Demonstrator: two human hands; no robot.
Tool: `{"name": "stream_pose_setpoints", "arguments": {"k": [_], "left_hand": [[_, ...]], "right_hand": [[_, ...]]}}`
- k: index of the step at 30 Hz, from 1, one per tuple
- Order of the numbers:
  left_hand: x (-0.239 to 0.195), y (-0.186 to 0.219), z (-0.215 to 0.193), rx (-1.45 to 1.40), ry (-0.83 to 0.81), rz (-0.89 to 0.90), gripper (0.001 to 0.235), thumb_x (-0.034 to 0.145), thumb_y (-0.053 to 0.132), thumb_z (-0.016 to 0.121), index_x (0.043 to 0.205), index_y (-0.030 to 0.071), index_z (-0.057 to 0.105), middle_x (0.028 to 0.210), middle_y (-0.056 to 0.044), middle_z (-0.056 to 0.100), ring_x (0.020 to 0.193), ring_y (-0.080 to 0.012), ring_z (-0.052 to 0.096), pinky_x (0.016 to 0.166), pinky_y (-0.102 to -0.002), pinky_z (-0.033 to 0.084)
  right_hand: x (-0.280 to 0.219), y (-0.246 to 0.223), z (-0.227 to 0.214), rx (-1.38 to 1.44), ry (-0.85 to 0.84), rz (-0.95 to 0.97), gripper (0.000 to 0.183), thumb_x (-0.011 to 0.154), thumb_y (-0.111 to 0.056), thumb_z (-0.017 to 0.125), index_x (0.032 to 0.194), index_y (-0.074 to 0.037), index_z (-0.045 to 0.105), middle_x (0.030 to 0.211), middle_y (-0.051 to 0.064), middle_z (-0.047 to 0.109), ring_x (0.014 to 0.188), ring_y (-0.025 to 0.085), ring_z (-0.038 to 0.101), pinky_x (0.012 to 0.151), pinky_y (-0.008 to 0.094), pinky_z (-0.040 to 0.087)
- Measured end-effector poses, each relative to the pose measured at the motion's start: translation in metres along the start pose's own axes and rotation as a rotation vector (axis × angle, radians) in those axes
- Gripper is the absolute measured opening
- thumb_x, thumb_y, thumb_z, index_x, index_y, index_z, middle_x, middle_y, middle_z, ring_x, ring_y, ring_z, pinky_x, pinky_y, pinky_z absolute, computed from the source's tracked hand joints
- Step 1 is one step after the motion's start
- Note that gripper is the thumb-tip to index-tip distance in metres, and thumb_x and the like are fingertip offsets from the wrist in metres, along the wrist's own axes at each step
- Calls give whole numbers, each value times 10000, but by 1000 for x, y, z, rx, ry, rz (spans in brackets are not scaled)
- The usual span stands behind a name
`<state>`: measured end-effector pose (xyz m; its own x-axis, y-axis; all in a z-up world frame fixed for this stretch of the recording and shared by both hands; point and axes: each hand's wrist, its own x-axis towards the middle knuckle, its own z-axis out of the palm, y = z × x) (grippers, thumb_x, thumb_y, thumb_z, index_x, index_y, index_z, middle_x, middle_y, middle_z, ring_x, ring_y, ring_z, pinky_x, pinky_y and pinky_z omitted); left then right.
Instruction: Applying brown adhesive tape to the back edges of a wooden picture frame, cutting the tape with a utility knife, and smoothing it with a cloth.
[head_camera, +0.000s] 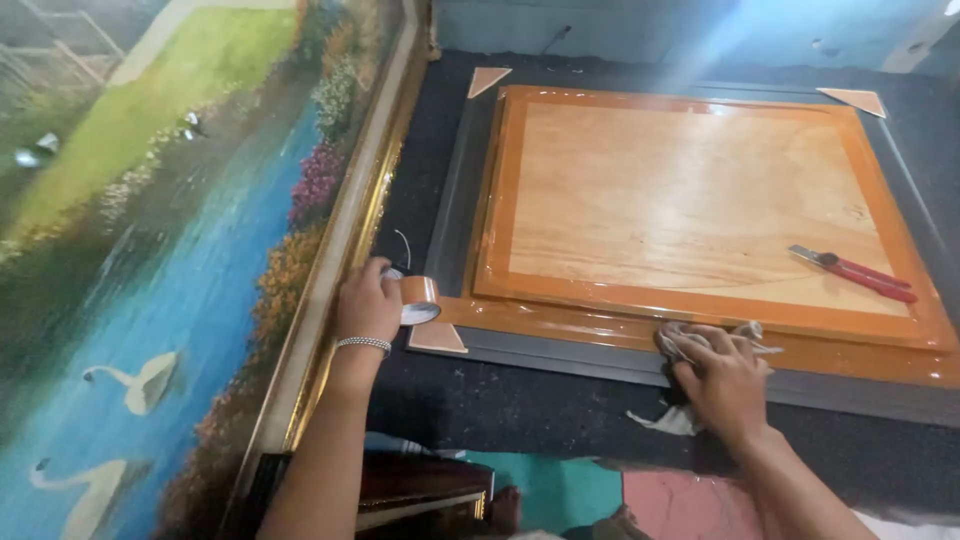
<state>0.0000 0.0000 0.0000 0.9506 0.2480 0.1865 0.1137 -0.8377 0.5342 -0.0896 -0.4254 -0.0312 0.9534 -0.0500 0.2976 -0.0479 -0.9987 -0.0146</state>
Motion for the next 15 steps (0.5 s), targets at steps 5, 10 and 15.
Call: {"name": "stream_pose_setpoints", "arguments": {"k": [5,10,15], "left_hand": [[2,0,-46,-29,-597,-216,605,735,162,513,1304,232,319,1325,-74,398,1149,-284,439,921,-387,356],[5,27,-64,228,-850,-62,1141,597,85,796,1383,293,-5,1308,-183,313,1096,-357,487,903,-431,392],[63,14,-36,246,-638,69,1142,604,170,816,1396,340,11,1299,-245,306,1185,-379,378,963,-427,343]], "right_hand": [[5,-17,4,155,-71,72,324,738,-377,561,1043,-299,643,1072,8,566,1026,287,478,721,491,402],[6,-28,-8,197,-104,133,310,752,-373,569,1049,-315,638,1057,6,563,1060,290,457,758,510,390],[6,-26,-6,177,-137,142,346,731,-388,569,1073,-354,615,1074,-15,553,1061,270,469,761,503,414]]}}
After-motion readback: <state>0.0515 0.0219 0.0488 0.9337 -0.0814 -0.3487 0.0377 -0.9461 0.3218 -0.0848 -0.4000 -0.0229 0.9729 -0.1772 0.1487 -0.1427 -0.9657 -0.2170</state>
